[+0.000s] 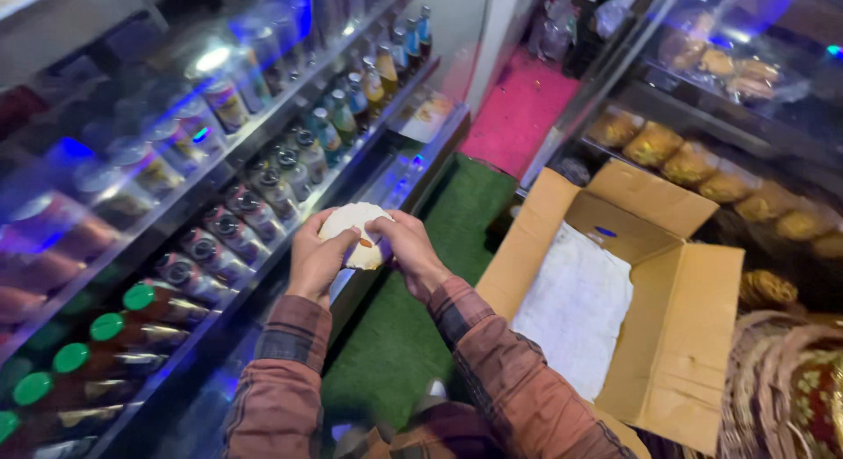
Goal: The person takes pastries one at a time from a large metal tray and places them into a cardboard box lined with paper.
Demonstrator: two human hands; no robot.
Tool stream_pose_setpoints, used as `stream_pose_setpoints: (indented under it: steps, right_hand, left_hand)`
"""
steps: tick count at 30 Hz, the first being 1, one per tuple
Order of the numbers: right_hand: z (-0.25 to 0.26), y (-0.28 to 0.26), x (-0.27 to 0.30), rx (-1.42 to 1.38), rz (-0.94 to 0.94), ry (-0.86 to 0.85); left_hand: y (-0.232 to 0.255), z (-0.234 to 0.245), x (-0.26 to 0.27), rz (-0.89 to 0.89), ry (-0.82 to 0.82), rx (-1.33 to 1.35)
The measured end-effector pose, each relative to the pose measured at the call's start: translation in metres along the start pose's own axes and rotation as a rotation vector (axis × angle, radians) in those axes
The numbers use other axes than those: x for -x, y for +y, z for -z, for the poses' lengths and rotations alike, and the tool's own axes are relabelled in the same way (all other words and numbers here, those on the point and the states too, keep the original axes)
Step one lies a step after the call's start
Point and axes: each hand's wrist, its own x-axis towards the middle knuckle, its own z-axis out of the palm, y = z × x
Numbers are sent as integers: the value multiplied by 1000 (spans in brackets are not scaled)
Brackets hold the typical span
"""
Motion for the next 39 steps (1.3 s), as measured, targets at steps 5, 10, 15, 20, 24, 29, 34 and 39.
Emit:
stream_pose_setpoints:
  steps: [5,10,15,20,24,29,34,39]
  right_hand:
    - [96,53,-2,-63,-95,153]
    - [174,100,21,-170,-185,328]
    - [223,99,56,-281,-238,474]
    - [273,112,67,-416,-234,623]
    - [312,143,67,-449,-214,706]
    - [341,148,90,-412,-243,759]
    - [360,146,99,-413,-258,744]
    - [404,172,73,-382,-294,732]
  left_hand:
    - [-86,-77,8,63,-80,-218]
    - [-134,-132,40,133,-251,-433]
    - [-182,-190,52,147,-411,-526]
    - [-203,-243,63,127,-593,-587]
    - [-207,-272,74,125,-748,-658]
    - [-247,-302,78,116,-888,-721]
    - [-258,-322,87,140,-957,-804]
    - [-295,-353,75,131,-947,-841]
